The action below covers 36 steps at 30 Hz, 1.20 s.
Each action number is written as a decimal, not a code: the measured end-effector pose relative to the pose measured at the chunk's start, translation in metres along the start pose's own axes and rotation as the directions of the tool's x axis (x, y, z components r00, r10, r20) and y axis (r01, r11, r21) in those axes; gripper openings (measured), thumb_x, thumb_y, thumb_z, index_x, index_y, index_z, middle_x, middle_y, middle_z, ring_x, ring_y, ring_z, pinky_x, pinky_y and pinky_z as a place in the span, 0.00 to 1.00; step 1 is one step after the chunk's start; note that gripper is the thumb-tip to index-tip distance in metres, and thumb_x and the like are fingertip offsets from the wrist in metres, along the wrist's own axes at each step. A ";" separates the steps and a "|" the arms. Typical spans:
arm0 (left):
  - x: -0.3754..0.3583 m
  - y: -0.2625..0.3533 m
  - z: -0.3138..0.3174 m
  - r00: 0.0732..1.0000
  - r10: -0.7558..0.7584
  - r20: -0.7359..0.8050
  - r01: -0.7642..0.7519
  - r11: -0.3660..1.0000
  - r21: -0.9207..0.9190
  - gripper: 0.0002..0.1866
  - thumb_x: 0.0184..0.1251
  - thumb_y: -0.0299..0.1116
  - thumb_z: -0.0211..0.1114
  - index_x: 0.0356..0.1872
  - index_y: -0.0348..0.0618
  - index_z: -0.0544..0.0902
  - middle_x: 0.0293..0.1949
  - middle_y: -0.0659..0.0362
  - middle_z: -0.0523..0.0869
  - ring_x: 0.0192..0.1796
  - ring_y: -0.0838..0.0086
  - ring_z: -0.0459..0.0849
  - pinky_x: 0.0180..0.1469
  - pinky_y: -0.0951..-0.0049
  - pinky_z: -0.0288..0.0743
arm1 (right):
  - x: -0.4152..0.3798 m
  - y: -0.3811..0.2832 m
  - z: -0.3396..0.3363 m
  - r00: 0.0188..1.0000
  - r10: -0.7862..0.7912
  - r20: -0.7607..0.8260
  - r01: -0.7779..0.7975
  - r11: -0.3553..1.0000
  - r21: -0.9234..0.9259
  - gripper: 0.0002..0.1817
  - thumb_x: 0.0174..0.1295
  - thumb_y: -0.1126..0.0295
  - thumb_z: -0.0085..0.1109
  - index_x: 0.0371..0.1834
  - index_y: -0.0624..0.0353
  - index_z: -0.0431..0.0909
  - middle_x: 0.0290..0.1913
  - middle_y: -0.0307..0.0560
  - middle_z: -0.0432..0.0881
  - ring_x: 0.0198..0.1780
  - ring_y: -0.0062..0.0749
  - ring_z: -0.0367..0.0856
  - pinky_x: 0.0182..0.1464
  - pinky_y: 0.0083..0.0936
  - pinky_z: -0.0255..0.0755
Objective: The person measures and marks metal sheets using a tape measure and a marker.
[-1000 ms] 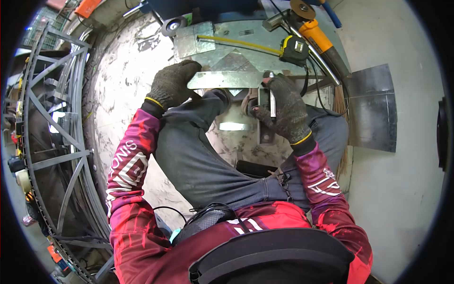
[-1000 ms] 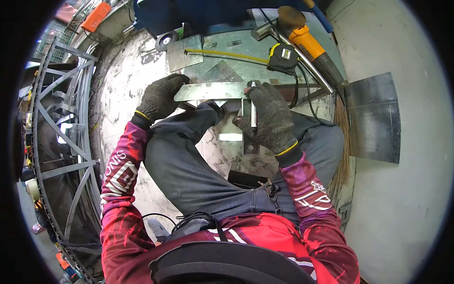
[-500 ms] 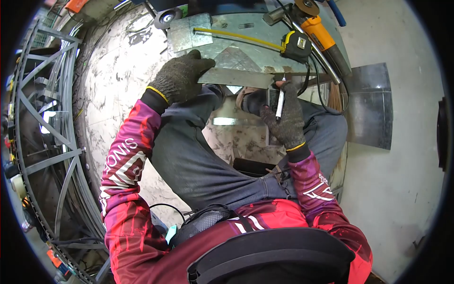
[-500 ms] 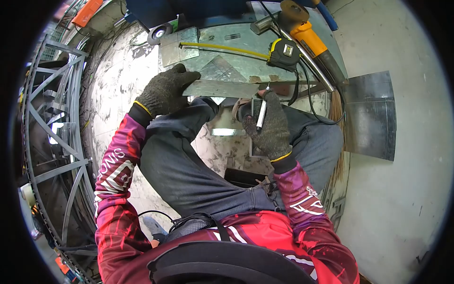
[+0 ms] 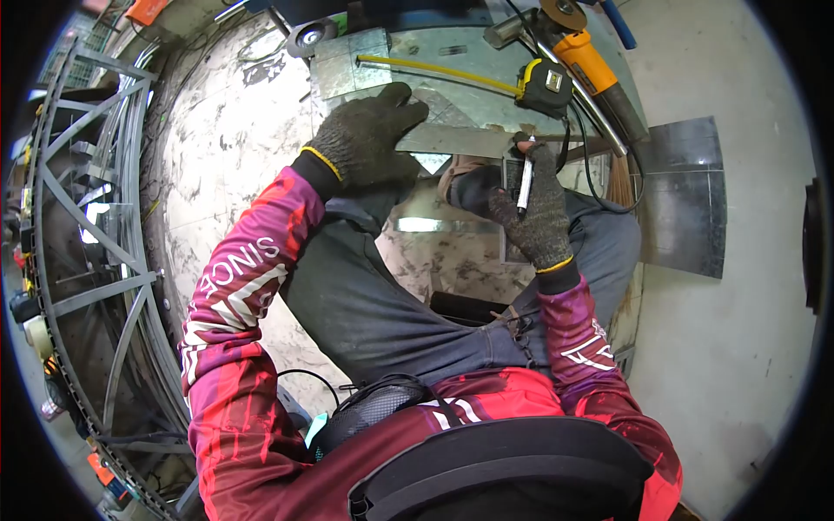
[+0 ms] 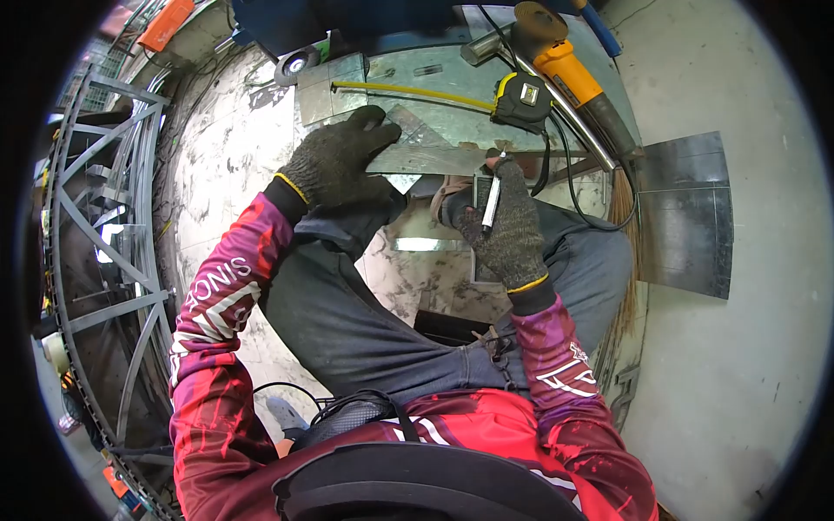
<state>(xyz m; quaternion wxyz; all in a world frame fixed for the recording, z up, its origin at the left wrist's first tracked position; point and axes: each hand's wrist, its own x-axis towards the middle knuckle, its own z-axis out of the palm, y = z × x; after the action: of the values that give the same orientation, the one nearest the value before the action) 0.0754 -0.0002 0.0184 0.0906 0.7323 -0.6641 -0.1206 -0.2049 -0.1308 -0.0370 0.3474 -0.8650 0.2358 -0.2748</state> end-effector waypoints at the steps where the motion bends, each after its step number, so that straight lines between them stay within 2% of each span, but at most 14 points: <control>1: 0.003 0.000 0.001 1.000 -0.011 0.010 0.011 1.000 0.017 0.41 0.55 0.50 0.79 0.70 0.50 0.76 0.71 0.46 0.76 0.63 0.46 0.85 0.63 0.48 0.82 | 0.001 0.000 -0.001 1.000 0.001 0.001 -0.001 1.000 -0.003 0.41 0.56 0.71 0.73 0.75 0.58 0.66 0.62 0.57 0.78 0.62 0.49 0.81 0.66 0.38 0.74; 3: 0.001 0.002 0.005 0.999 -0.028 0.023 0.027 0.999 0.027 0.40 0.56 0.52 0.79 0.69 0.49 0.77 0.71 0.46 0.76 0.63 0.45 0.85 0.63 0.47 0.81 | 0.003 -0.005 -0.005 0.999 -0.003 0.052 0.009 0.995 -0.100 0.40 0.57 0.69 0.70 0.74 0.64 0.66 0.67 0.63 0.76 0.68 0.58 0.79 0.70 0.42 0.74; 7: -0.015 0.007 0.004 0.996 -0.084 0.039 0.085 0.996 -0.011 0.36 0.56 0.55 0.78 0.63 0.47 0.82 0.67 0.47 0.79 0.62 0.46 0.85 0.62 0.48 0.81 | 0.009 -0.018 -0.006 0.988 0.072 0.138 -0.071 0.997 -0.010 0.38 0.59 0.67 0.69 0.74 0.64 0.67 0.66 0.64 0.77 0.68 0.59 0.79 0.70 0.43 0.75; 9: -0.017 0.008 0.005 0.996 -0.091 0.025 0.091 0.996 -0.011 0.35 0.56 0.55 0.78 0.61 0.47 0.83 0.65 0.47 0.81 0.61 0.47 0.86 0.61 0.48 0.82 | 0.009 -0.010 -0.001 0.991 -0.080 0.108 0.087 0.994 -0.066 0.37 0.60 0.67 0.69 0.74 0.64 0.68 0.67 0.64 0.77 0.67 0.58 0.80 0.70 0.43 0.75; 12: -0.014 0.009 0.006 0.992 -0.121 0.037 0.122 0.993 -0.007 0.34 0.56 0.56 0.77 0.60 0.46 0.84 0.59 0.48 0.82 0.58 0.47 0.87 0.58 0.47 0.81 | 0.010 -0.010 0.000 0.989 -0.034 0.142 0.042 0.998 -0.056 0.38 0.60 0.65 0.71 0.74 0.63 0.68 0.68 0.64 0.77 0.68 0.58 0.80 0.70 0.42 0.76; 15: -0.015 0.004 0.004 0.995 -0.097 -0.015 0.098 0.995 0.021 0.32 0.58 0.53 0.77 0.59 0.45 0.83 0.55 0.49 0.82 0.54 0.49 0.87 0.56 0.49 0.82 | 0.010 -0.018 0.004 0.994 0.014 0.109 -0.012 1.000 -0.015 0.38 0.59 0.71 0.70 0.75 0.61 0.67 0.67 0.61 0.78 0.68 0.56 0.80 0.69 0.41 0.74; 17: -0.021 0.001 -0.001 0.996 -0.089 -0.008 0.087 0.987 -0.137 0.30 0.58 0.48 0.79 0.59 0.44 0.83 0.55 0.49 0.81 0.54 0.51 0.87 0.55 0.52 0.83 | 0.020 -0.022 0.004 0.993 -0.022 0.116 0.026 0.999 -0.030 0.38 0.59 0.72 0.69 0.74 0.61 0.68 0.67 0.61 0.78 0.68 0.57 0.80 0.70 0.41 0.74; 18: -0.025 -0.002 -0.002 0.996 -0.093 -0.007 0.091 0.986 -0.140 0.30 0.58 0.48 0.79 0.59 0.44 0.83 0.55 0.49 0.81 0.54 0.51 0.87 0.55 0.52 0.83 | 0.026 -0.022 0.005 0.990 -0.055 0.127 0.061 0.997 -0.044 0.37 0.59 0.72 0.69 0.74 0.62 0.68 0.67 0.60 0.78 0.68 0.57 0.81 0.70 0.41 0.74; 20: -0.031 -0.010 -0.002 0.978 -0.122 -0.168 0.079 0.968 -0.238 0.27 0.58 0.42 0.79 0.58 0.43 0.84 0.52 0.49 0.82 0.52 0.52 0.87 0.53 0.55 0.83 | 0.037 -0.017 0.010 0.987 -0.078 0.141 0.088 0.994 -0.066 0.38 0.59 0.69 0.70 0.75 0.62 0.68 0.68 0.62 0.78 0.69 0.57 0.81 0.70 0.41 0.76; 22: -0.037 -0.022 -0.003 0.982 -0.113 -0.149 0.072 0.964 -0.256 0.27 0.58 0.40 0.79 0.58 0.43 0.84 0.51 0.48 0.82 0.52 0.52 0.87 0.53 0.55 0.83 | 0.044 -0.016 0.013 0.982 -0.100 0.158 0.115 0.989 -0.090 0.39 0.60 0.66 0.72 0.75 0.62 0.67 0.68 0.63 0.78 0.69 0.57 0.81 0.69 0.41 0.78; 25: -0.041 -0.034 0.001 0.986 -0.108 -0.130 0.069 0.959 -0.274 0.25 0.57 0.36 0.77 0.58 0.45 0.85 0.51 0.49 0.84 0.51 0.51 0.85 0.55 0.54 0.82 | 0.056 -0.020 0.017 0.977 -0.030 0.213 0.044 0.997 -0.061 0.40 0.59 0.66 0.73 0.75 0.61 0.68 0.69 0.62 0.78 0.68 0.58 0.81 0.68 0.41 0.79; 27: -0.038 -0.037 -0.001 0.989 -0.052 -0.139 0.049 0.999 -0.023 0.25 0.56 0.35 0.77 0.58 0.47 0.86 0.53 0.50 0.84 0.55 0.51 0.83 0.59 0.52 0.80 | 0.058 -0.023 0.021 0.979 0.009 0.202 0.009 0.996 -0.090 0.38 0.59 0.68 0.72 0.74 0.60 0.69 0.70 0.62 0.78 0.68 0.59 0.81 0.68 0.41 0.79; 34: -0.034 -0.032 0.004 0.986 -0.003 -0.170 -0.009 0.998 -0.065 0.29 0.54 0.37 0.78 0.60 0.49 0.84 0.57 0.49 0.83 0.60 0.49 0.80 0.64 0.48 0.76 | 0.055 -0.016 0.031 0.985 0.030 0.172 -0.012 0.995 -0.102 0.37 0.59 0.69 0.73 0.73 0.60 0.71 0.71 0.61 0.78 0.68 0.59 0.82 0.66 0.42 0.79; 36: -0.034 -0.029 0.007 0.957 0.020 -0.291 -0.034 0.998 -0.044 0.30 0.53 0.37 0.77 0.61 0.48 0.84 0.58 0.48 0.82 0.61 0.48 0.81 0.62 0.49 0.77 | 0.054 -0.015 0.032 0.989 0.009 0.145 0.000 0.998 -0.065 0.37 0.59 0.69 0.73 0.73 0.60 0.71 0.70 0.61 0.79 0.67 0.59 0.83 0.65 0.41 0.80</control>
<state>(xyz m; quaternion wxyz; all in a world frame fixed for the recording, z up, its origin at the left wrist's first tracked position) 0.0973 0.0367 0.0049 0.2063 0.7305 -0.6505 -0.0267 -0.1416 -0.1385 -0.0291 0.3360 -0.8930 0.2208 -0.2024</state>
